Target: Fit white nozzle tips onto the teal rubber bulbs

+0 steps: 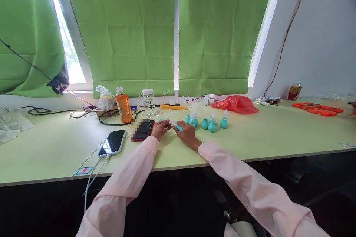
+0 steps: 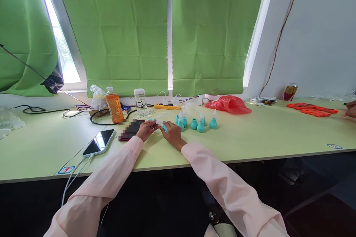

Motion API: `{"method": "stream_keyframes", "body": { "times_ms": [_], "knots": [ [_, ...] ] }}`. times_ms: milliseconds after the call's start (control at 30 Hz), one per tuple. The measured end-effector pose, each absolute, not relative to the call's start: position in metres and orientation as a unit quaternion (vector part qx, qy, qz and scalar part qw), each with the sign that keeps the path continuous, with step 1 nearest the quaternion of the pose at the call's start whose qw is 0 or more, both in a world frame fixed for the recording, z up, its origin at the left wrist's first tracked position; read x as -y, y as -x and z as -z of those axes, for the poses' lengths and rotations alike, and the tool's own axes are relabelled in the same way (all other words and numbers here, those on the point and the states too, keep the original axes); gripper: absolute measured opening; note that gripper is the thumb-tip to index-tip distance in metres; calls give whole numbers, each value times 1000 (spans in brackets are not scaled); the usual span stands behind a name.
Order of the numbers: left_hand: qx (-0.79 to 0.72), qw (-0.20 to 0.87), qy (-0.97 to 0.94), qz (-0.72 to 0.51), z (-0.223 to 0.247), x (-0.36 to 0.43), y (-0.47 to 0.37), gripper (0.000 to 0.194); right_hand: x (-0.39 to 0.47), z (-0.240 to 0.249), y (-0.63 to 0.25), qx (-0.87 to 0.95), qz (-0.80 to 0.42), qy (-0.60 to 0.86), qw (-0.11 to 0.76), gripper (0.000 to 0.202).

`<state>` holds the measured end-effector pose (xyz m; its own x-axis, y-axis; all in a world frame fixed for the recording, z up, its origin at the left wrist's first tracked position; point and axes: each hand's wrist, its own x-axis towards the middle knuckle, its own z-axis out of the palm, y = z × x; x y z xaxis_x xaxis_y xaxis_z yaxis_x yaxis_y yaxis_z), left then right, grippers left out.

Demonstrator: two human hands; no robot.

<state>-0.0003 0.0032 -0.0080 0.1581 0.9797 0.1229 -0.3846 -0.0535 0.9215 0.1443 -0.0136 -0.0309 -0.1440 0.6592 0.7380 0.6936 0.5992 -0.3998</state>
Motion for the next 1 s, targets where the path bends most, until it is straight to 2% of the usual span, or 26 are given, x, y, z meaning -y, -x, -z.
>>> {"method": "stream_keyframes", "body": {
  "times_ms": [233,400,767,1000],
  "knots": [
    [-284,578,-474,-601,6,5,2,20,15,28,-141,742,-81,403,530,29],
    [-263,548,-483,-630,4,11,-1,25,18,24,-139,717,-176,390,551,32],
    [-253,526,-520,-623,8,7,4,26,19,14,-141,675,-409,334,515,36],
    [-276,505,-535,-618,9,6,0,30,15,18,-142,634,-491,316,507,34]
  ]
}}
